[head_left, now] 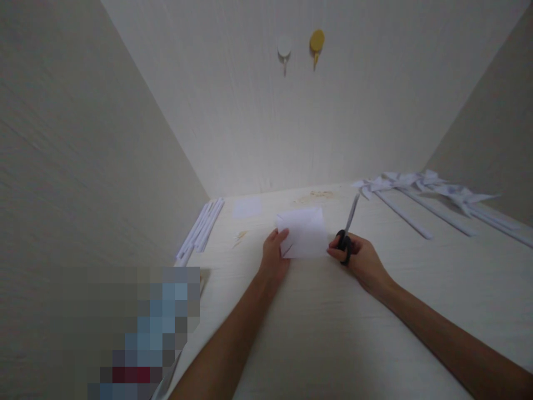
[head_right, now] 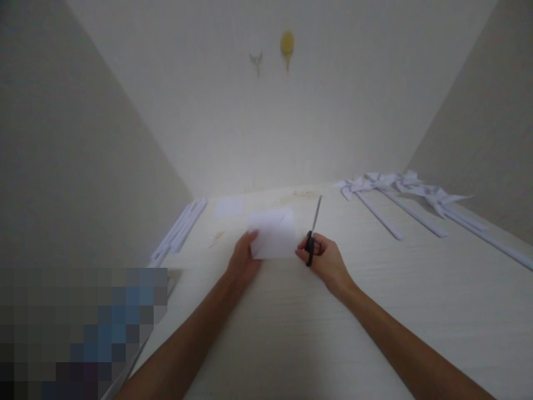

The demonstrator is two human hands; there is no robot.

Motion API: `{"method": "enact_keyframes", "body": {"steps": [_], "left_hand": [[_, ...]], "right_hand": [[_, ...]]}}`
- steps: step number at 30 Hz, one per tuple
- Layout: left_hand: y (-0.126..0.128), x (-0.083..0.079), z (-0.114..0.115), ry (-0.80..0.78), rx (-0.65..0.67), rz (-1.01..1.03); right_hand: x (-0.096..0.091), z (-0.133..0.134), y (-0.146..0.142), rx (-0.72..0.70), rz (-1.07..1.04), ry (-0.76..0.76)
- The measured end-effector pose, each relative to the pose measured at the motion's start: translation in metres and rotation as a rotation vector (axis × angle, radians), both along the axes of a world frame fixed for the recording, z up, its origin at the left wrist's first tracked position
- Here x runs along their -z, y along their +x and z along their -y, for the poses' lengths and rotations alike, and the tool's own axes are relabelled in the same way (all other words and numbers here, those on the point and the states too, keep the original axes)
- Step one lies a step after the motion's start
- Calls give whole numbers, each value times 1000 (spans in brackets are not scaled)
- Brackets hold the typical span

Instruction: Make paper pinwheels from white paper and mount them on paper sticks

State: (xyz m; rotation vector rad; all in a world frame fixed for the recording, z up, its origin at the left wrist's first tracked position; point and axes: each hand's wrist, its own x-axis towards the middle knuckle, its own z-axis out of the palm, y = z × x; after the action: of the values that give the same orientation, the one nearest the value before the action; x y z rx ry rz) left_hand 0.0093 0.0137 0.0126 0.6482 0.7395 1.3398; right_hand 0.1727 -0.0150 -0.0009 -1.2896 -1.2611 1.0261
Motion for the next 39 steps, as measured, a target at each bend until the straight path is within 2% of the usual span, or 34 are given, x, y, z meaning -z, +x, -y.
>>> {"method": "enact_keyframes", "body": {"steps": [4,8,11,15,20,28,33,36,39], "left_hand": [[5,8,5,28,-12,-163],[8,14,8,86,-59,-352],[8,15,8,116,-117,-363],[10,11,10,131,-155,-279],[14,4,17,131,-151,-348],[17,-2,23,137,-107,-499],[18,-4,24,154,-95,-481],[19,-3,23,113,-145,-454],[18,0,20,77,-194,-412]], "right_hand": [[2,-1,1,79,-158,52],[-2,-1,1,175,-333,37],[-8,0,-1,202,-406,41],[-9,3,-7,149,-292,-10],[-3,6,-14,70,-124,11],[-2,7,-14,120,-212,40],[-1,6,-13,153,-255,26],[-1,6,-12,85,-250,32],[-3,7,-13,-32,-155,18]]}}
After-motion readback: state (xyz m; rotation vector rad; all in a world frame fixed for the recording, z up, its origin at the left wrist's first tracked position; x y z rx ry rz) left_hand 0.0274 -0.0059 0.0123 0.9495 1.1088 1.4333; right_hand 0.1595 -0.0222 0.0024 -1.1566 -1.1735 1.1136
